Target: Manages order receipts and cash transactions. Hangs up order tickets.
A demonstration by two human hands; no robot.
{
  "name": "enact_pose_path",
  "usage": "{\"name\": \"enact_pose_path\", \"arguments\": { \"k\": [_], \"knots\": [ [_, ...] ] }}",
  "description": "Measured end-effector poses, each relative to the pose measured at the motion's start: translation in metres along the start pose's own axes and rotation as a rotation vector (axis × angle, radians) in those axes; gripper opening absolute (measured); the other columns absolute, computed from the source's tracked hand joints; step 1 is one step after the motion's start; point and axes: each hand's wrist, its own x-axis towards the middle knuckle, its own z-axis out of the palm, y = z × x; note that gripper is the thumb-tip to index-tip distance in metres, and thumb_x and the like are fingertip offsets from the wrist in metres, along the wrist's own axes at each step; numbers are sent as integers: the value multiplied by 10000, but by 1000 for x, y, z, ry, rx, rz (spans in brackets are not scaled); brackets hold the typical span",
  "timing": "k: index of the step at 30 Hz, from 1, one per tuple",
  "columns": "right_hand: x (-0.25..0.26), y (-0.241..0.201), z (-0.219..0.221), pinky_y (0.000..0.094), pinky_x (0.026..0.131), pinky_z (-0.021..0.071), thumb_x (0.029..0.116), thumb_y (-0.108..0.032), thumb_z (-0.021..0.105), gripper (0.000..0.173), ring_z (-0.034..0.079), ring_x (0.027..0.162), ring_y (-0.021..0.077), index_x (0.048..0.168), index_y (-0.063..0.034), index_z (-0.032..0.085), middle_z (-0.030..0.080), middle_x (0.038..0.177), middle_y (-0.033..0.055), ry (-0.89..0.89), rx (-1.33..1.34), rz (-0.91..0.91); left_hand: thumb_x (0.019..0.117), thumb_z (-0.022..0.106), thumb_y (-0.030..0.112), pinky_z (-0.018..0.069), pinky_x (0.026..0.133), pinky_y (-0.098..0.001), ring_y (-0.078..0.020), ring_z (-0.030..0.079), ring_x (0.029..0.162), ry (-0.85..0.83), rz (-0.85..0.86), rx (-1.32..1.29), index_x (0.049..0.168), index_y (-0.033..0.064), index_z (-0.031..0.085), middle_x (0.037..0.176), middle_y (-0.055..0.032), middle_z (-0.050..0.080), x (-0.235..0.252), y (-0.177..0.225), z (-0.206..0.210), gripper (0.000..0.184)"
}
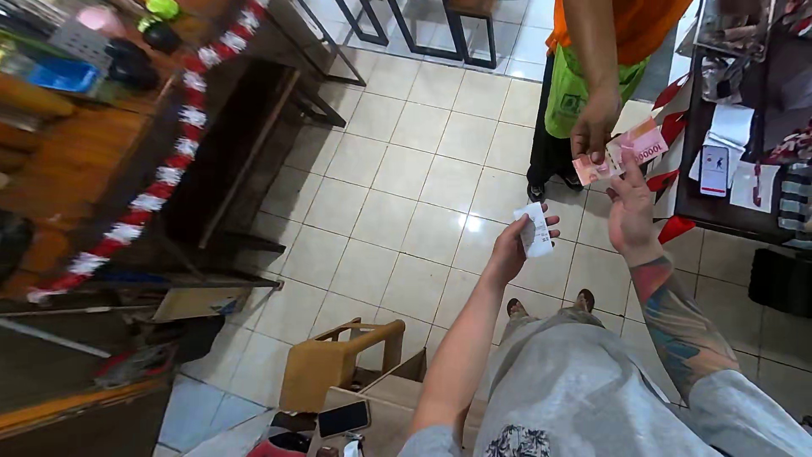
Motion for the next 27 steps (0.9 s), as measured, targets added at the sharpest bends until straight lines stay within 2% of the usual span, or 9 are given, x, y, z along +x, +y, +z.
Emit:
{"name": "enact_pose_path", "arguments": {
  "k": [3,9,10,13,16,19,22,25,27],
  "knots": [
    [-3,5,-10,463,1140,420,1066,-211,484,561,434,1441,201,1612,-222,359,384,1636,-16,-2,12,-34,1108,217,487,551,958,-453,-262,669,1156,18,1,7,1506,176,499,1347,-136,655,3,0,5,579],
    [10,17,-51,451,1188,394,1088,-172,455,457,464,1428,234,1539,-95,466,472,1575,55,19,119,-127,1114,227,445,561,949,-453,-274,672,1148,71,78,9,1466,118,533,1345,-151,651,27,-14,24,570],
    [12,19,-60,455,1169,422,1085,-169,466,418,508,1385,235,1489,-77,520,529,1518,67,39,137,-124,1114,232,431,564,948,-459,-279,669,1151,85,106,19,1448,95,547,1345,-157,649,33,-17,29,569],
    [18,28,-92,473,970,577,1034,-125,560,259,677,1098,251,1253,-12,640,691,1207,123,68,95,-49,1111,278,388,542,995,-464,-289,642,1203,191,196,58,1340,32,624,1343,-165,653,54,-31,56,547],
    [24,33,-121,407,834,628,991,-45,610,227,716,924,221,1186,60,656,719,1063,147,-134,-12,77,1097,334,375,535,1028,-406,-229,635,1214,220,260,93,1377,24,594,1347,-132,655,78,-53,91,519],
    [24,35,-137,361,846,616,1026,-77,571,250,709,939,179,1224,35,673,726,1094,121,-388,-70,196,1098,331,377,574,960,-385,-183,681,1093,277,245,59,1461,76,545,1251,-105,694,88,-80,127,518],
    [26,39,-142,394,952,589,1104,-180,432,342,702,1042,189,1245,23,668,726,1137,126,-620,-57,277,1102,365,367,613,856,-359,-142,719,911,450,262,32,1201,27,639,987,-65,738,84,-103,148,447],
    [10,51,-137,404,951,578,1122,-305,375,436,699,1032,193,1213,-1,674,732,1096,117,-844,-53,334,1102,378,422,589,902,-385,-149,702,954,582,327,104,1205,30,659,1028,-69,729,54,-133,149,493],
    [-8,56,-122,402,913,588,1093,-315,484,379,700,1004,200,1184,-12,692,731,1080,112,-982,-65,361,1108,347,454,591,906,-403,-163,706,961,670,394,140,1228,41,666,1050,-85,733,22,-147,151,536]
  ]
}}
